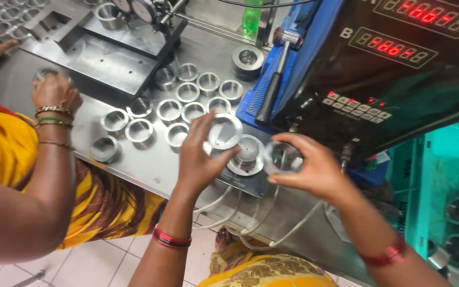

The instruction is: The person is measuring the dimensions of metal rings using a digital gauge and sorting them into crates.

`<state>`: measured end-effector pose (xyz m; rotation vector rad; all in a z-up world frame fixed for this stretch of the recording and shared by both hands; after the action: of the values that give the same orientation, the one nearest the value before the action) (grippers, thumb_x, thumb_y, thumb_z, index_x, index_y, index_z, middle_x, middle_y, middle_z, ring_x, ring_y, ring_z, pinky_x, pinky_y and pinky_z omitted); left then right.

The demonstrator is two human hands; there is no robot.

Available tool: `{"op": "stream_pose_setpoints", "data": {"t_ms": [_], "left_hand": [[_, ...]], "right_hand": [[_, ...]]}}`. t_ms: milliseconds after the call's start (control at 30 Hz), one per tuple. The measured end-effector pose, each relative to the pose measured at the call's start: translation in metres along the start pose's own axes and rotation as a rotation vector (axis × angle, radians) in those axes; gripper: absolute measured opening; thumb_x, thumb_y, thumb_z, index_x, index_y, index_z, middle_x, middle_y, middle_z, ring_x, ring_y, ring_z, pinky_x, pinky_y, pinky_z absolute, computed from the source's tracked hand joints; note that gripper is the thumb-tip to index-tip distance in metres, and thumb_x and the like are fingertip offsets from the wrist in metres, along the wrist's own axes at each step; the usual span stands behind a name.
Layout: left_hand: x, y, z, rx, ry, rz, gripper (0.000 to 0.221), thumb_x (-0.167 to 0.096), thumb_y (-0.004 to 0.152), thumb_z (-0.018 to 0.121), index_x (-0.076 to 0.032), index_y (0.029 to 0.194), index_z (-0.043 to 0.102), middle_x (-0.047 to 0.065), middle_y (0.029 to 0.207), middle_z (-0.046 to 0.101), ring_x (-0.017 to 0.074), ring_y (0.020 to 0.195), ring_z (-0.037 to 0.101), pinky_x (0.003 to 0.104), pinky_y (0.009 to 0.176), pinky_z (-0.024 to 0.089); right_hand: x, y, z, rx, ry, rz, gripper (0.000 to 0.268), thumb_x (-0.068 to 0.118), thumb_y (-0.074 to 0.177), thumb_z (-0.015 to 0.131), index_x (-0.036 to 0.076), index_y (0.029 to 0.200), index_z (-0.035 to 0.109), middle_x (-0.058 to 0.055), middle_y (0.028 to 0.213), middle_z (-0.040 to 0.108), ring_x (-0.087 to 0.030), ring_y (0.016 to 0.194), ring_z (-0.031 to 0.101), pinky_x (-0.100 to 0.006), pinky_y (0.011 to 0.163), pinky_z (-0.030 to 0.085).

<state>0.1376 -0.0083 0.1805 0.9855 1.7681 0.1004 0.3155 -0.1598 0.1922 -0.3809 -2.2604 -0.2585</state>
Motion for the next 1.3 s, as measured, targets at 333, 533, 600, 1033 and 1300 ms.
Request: {"op": "stream_pose_setpoints", "data": {"t_ms": [333, 533, 600, 1033, 1300], "left_hand": [[0.140, -0.097, -0.029, -0.019, 0.418, -0.383, 0.089, -0.035, 0.069, 0.091, 0.001, 0.142, 0.054, 0.017, 0.131, 0.062, 0.0351, 0.125, 0.059, 0.053, 0.119, 0.031], [0.150, -0.089, -0.007, 0.079, 0.683, -0.294, 0.084, -0.024, 0.076, 0.078, -0.007, 0.152, 0.048, 0.022, 0.150, 0.048, 0.0435, 0.149, 0.032, 0.065, 0.116, 0.013], [0.148, -0.073, 0.001, 0.084, 0.738, -0.275, 0.080, -0.021, 0.076, 0.077, -0.009, 0.150, 0.052, 0.022, 0.155, 0.044, 0.0436, 0.152, 0.025, 0.066, 0.117, 0.011], [0.204, -0.033, -0.045, 0.028, 0.810, -0.461, 0.050, -0.061, 0.088, 0.068, -0.014, 0.104, 0.077, 0.014, 0.167, 0.037, 0.0531, 0.157, 0.013, 0.079, 0.113, 0.012], [0.240, -0.009, -0.070, -0.011, 0.823, -0.319, 0.057, -0.060, 0.088, 0.070, -0.011, 0.116, 0.075, 0.020, 0.164, 0.041, 0.0551, 0.153, 0.020, 0.073, 0.116, 0.018]], "right_hand": [[0.019, 0.047, 0.059, -0.036, -0.052, -0.133, 0.077, 0.023, 0.059, 0.093, 0.006, 0.127, 0.064, -0.012, 0.123, 0.068, -0.028, 0.113, 0.069, -0.037, 0.097, 0.054], [0.004, 0.045, 0.078, 0.000, -0.187, -0.077, 0.086, 0.027, 0.060, 0.094, 0.007, 0.136, 0.057, -0.017, 0.139, 0.060, -0.034, 0.127, 0.059, -0.040, 0.107, 0.047], [-0.001, 0.036, 0.079, -0.021, -0.201, -0.178, 0.091, 0.030, 0.063, 0.093, 0.005, 0.141, 0.053, -0.018, 0.146, 0.054, -0.037, 0.137, 0.050, -0.042, 0.112, 0.041], [-0.480, -0.346, -0.191, 0.044, -0.240, 0.722, 0.043, 0.010, 0.072, 0.090, 0.007, 0.112, 0.074, -0.015, 0.100, 0.074, -0.029, 0.092, 0.076, -0.045, 0.086, 0.065], [-0.331, -0.330, -0.150, 0.233, -0.594, 0.738, 0.096, 0.018, 0.059, 0.097, 0.021, 0.144, 0.053, -0.005, 0.136, 0.061, -0.023, 0.129, 0.062, -0.033, 0.107, 0.052]]}}
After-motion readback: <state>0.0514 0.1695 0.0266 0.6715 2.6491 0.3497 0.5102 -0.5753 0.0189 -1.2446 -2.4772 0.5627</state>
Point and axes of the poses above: each hand's wrist, its own y-axis towards the middle knuckle, its own z-axis out of the palm, x = y × z, the point moved 9 cm from there along y, towards the middle knuckle
